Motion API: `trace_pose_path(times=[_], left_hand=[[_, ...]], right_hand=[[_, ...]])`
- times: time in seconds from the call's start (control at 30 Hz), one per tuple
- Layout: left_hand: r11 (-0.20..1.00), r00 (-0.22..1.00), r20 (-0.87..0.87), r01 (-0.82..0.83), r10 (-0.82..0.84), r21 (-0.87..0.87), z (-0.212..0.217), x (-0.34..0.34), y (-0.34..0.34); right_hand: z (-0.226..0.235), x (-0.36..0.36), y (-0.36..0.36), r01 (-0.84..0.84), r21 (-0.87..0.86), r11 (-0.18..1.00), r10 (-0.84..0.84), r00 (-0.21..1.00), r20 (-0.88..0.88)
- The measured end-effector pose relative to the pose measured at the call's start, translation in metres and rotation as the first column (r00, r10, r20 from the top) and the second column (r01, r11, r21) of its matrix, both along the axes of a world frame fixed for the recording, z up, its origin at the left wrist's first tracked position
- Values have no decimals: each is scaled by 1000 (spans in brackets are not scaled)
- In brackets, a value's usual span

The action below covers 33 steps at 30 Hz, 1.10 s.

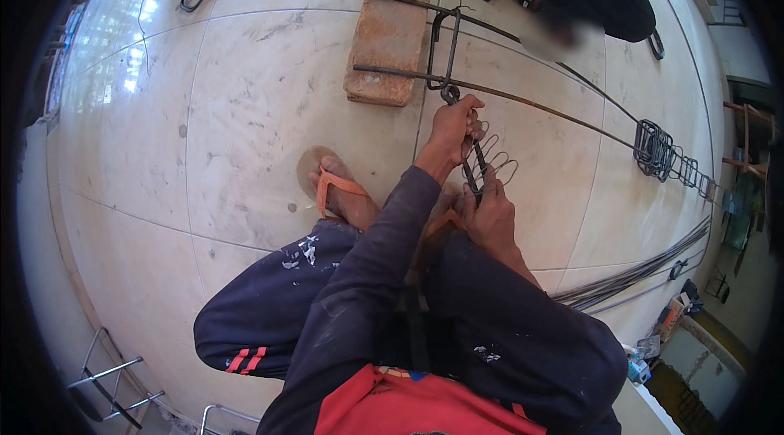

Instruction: The person sits on the floor and assembles a metal frame by bending and twisting wire ties around intersecting metal rods. They use pliers to tighten the connections and work alongside another person who is also assembling similar frames.

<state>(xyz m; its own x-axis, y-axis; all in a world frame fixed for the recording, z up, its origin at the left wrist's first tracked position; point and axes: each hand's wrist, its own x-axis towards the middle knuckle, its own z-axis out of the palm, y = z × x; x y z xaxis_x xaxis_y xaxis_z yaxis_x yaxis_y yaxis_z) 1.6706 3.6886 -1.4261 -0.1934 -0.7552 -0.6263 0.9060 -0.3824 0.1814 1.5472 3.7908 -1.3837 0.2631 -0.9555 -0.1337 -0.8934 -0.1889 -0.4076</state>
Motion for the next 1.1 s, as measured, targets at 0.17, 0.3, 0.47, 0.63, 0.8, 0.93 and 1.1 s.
trace_pose_path(times=[0.17,0.3,0.47,0.63,0.8,0.93,1.1], left_hand=[[996,992,118,-51,42,72,8,-5,-1],[995,935,355,-25,-11,96,14,-6,0],[996,945,325,7,-37,92,30,1,3],[998,997,-51,-65,64,-12,21,4,7],[1000,1000,25,-7,7,25,13,9,0],[992,995,99,-29,17,126,15,4,-3],[986,971,235,-84,48,146,17,-7,-7]], right_hand=[[36,-9,-25,-64,303,951,-12,970,242],[31,-18,-31,-95,549,831,-187,881,435],[24,-37,-42,-523,838,151,-929,214,302],[1,-40,-35,-681,727,89,-976,88,201],[27,-26,-31,-327,884,336,-811,378,448],[42,-27,-13,1,496,868,-248,867,431],[37,-9,5,50,-69,996,-46,997,61]])
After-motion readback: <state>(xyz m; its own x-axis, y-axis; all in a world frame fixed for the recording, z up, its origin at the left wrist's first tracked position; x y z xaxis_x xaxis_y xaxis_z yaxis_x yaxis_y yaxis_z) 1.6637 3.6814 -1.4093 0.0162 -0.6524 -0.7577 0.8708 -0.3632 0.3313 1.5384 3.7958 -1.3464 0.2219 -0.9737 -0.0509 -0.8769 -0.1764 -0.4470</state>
